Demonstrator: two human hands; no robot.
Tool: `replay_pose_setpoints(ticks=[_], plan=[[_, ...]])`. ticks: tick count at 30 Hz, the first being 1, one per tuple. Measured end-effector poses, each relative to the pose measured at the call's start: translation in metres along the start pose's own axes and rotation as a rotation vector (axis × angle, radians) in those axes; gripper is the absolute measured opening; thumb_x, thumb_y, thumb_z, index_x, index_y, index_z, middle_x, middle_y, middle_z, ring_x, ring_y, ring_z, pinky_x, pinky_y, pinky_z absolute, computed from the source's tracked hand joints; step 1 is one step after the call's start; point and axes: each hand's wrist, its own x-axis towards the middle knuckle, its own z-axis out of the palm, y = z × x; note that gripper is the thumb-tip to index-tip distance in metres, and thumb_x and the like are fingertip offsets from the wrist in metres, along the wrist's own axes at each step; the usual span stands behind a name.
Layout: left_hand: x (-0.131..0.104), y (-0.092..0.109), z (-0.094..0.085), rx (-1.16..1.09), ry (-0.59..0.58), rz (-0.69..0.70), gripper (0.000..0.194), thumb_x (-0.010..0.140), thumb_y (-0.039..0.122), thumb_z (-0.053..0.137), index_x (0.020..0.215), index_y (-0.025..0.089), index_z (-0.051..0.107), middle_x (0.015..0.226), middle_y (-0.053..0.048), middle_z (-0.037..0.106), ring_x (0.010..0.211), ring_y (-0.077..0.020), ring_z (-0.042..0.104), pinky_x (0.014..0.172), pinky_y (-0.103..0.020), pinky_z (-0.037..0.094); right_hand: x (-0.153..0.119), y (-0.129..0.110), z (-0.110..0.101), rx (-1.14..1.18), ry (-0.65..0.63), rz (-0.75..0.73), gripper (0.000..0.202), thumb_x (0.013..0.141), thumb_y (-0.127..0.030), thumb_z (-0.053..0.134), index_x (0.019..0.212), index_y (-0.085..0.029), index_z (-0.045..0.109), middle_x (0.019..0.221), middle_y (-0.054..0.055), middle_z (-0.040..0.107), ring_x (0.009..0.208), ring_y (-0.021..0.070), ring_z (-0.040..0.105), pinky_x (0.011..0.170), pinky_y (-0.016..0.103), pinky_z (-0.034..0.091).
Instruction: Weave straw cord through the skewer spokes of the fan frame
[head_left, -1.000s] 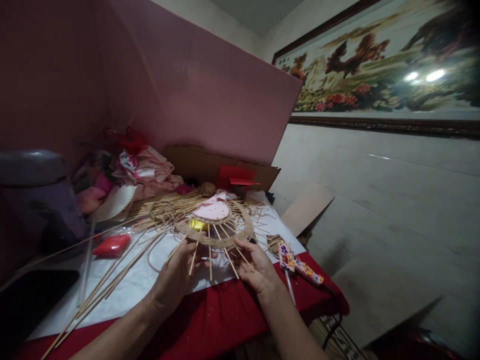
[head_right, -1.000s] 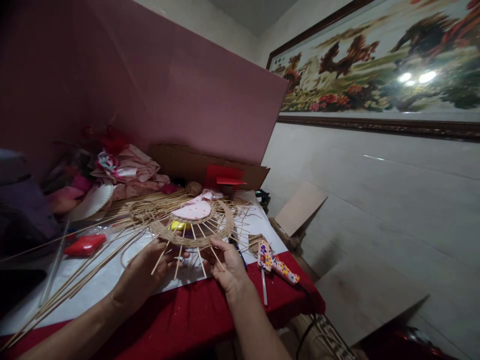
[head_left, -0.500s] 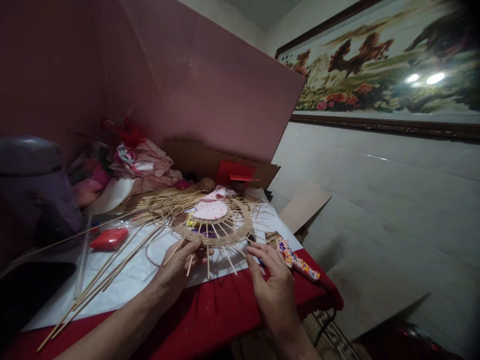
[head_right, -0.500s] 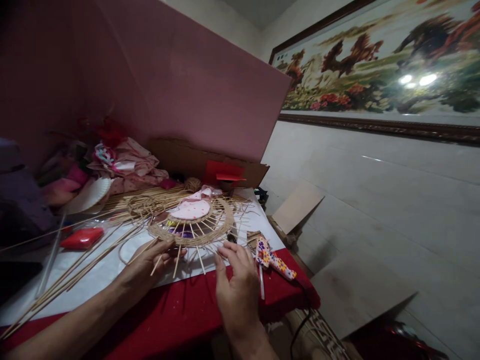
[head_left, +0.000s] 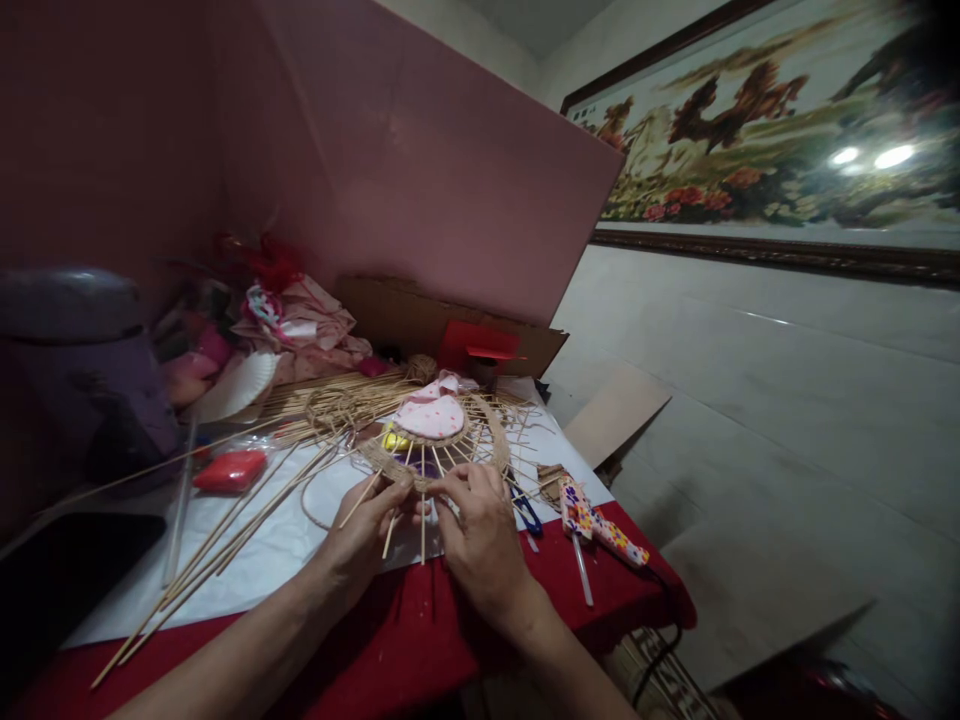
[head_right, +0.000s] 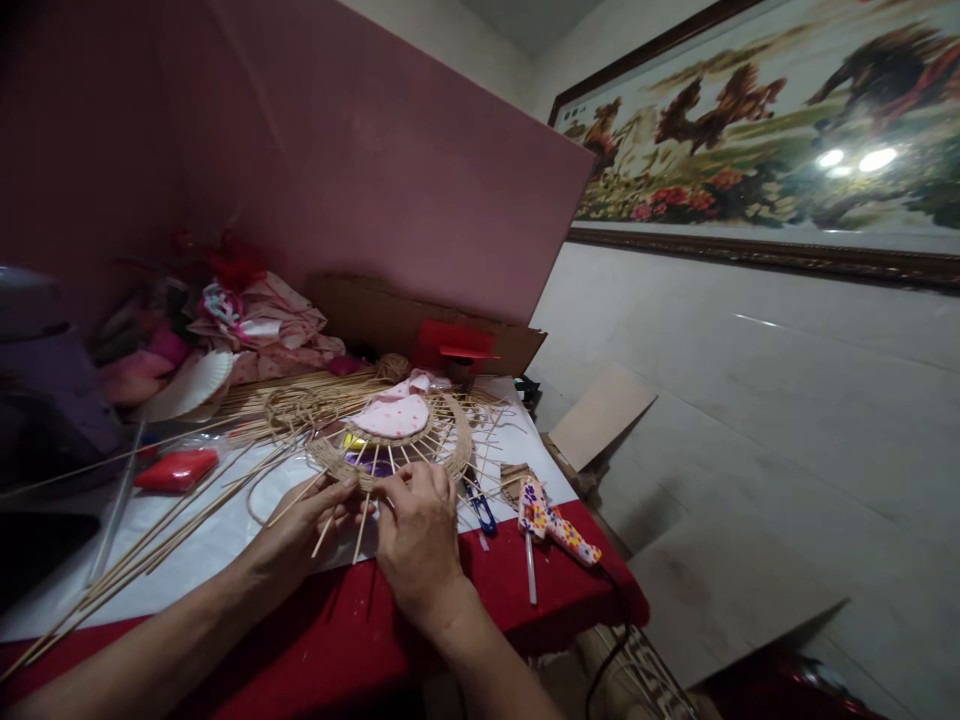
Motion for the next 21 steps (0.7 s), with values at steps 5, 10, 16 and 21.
replay_pose_setpoints(ticks=[5, 10, 16, 21], plan=[[-0.001, 0.002, 0.001, -0.01, 0.001, -0.003, 0.018, 0.065, 0.023, 0.073, 0.075, 0.014, 0.06, 0.067, 0.001, 0.059, 0.06, -0.0107, 0.056, 0.06, -0.023, 0.046, -0.001, 0.0, 0.001, 0.029, 0.001, -0.001, 0.018, 0.082, -0.012, 0.051, 0.089, -0.025, 0.063, 0.094, 0.004, 0.054, 0.093, 0.0213, 0.045, 0.083, 0.037, 0.035], [0.002, 0.0, -0.001, 0.005, 0.024, 0.023, 0.018, 0.064, 0.023, 0.073, 0.074, 0.014, 0.06, 0.067, 0.0, 0.06, 0.06, -0.0123, 0.057, 0.059, -0.024, 0.046, 0.002, 0.001, 0.0, 0.048, 0.021, 0.0, 0.017, 0.081, -0.013, 0.051, 0.086, -0.023, 0.063, 0.093, 0.005, 0.056, 0.091, 0.0215, 0.046, 0.081, 0.037, 0.036], [0.003, -0.001, 0.0, 0.031, 0.104, -0.011, 0.015, 0.07, 0.022, 0.066, 0.081, 0.015, 0.06, 0.073, -0.003, 0.066, 0.063, -0.0151, 0.062, 0.061, -0.027, 0.049, 0.002, 0.014, -0.004, 0.067, 0.074, 0.026, 0.023, 0.078, -0.005, 0.045, 0.084, -0.02, 0.061, 0.088, 0.005, 0.057, 0.089, 0.0203, 0.047, 0.08, 0.034, 0.037], [0.002, 0.001, 0.003, -0.013, 0.026, -0.134, 0.014, 0.075, 0.023, 0.059, 0.088, 0.016, 0.058, 0.078, -0.007, 0.069, 0.07, -0.02, 0.066, 0.063, -0.03, 0.051, -0.004, 0.016, -0.003, 0.053, 0.035, 0.028, 0.025, 0.075, -0.002, 0.045, 0.084, -0.02, 0.06, 0.089, 0.004, 0.058, 0.09, 0.0208, 0.046, 0.081, 0.035, 0.036]])
